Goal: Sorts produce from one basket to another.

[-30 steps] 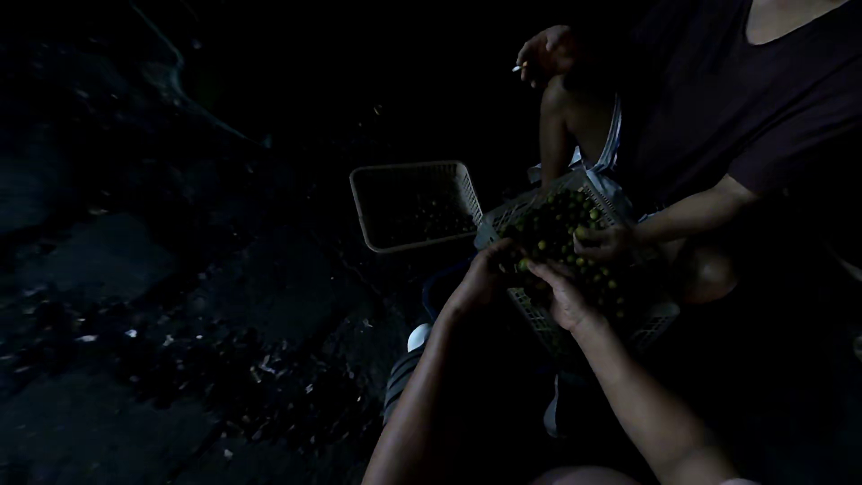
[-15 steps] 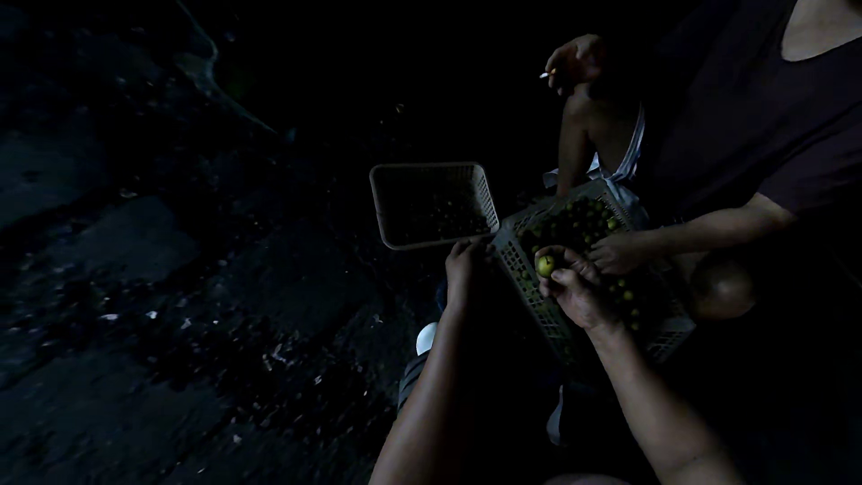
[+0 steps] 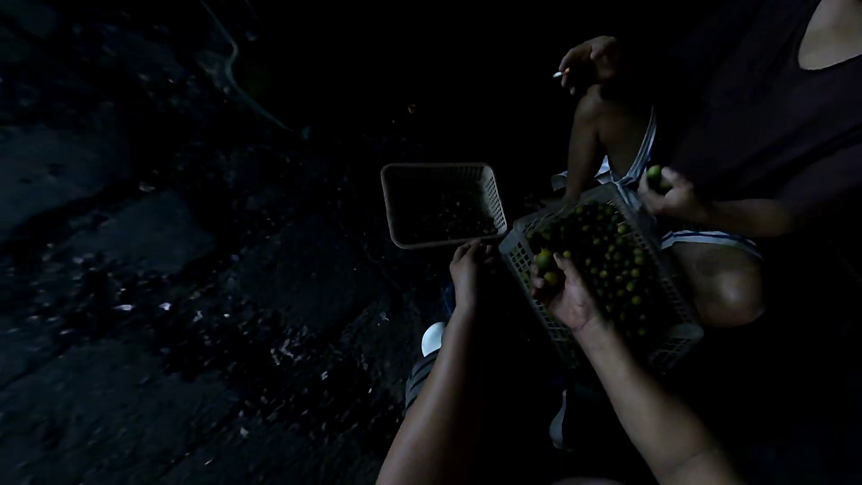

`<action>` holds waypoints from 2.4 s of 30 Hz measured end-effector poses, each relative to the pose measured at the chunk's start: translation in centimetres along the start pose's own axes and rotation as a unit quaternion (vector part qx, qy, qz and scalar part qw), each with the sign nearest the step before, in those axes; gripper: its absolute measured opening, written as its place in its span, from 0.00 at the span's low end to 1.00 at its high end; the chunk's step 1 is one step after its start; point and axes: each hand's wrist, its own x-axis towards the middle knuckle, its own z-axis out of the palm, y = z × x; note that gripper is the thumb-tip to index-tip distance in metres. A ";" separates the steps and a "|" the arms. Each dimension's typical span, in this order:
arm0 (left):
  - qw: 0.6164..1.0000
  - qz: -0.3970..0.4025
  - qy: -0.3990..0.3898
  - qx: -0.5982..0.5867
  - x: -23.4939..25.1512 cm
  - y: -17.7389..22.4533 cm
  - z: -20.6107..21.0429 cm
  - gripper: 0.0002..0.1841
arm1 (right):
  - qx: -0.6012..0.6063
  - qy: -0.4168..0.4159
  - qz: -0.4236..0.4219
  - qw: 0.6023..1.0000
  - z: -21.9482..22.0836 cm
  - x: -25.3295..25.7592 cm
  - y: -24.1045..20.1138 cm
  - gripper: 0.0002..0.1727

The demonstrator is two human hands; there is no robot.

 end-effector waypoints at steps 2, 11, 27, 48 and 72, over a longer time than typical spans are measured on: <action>1.000 0.002 -0.017 0.016 -0.3 -0.3 0.1 0.08 | -0.029 0.008 0.006 1.000 -0.4 0.3 0.2 0.22; 0.954 0.003 -0.131 0.271 -1.4 -1.7 0.5 0.21 | -0.343 0.035 -0.013 0.939 -1.7 0.1 2.3 0.19; 0.952 0.047 -0.108 0.284 -0.3 -1.6 -0.5 0.18 | -0.574 -0.013 -0.057 0.817 -3.5 -0.3 1.5 0.17; 0.969 0.018 -0.064 0.237 -0.6 -1.9 1.8 0.14 | -0.296 0.106 -0.041 0.948 -14.1 7.3 -7.9 0.20; 0.972 0.012 -0.059 0.227 -1.5 -0.7 1.7 0.12 | -0.679 0.090 -0.108 0.721 -19.6 2.5 -8.1 0.20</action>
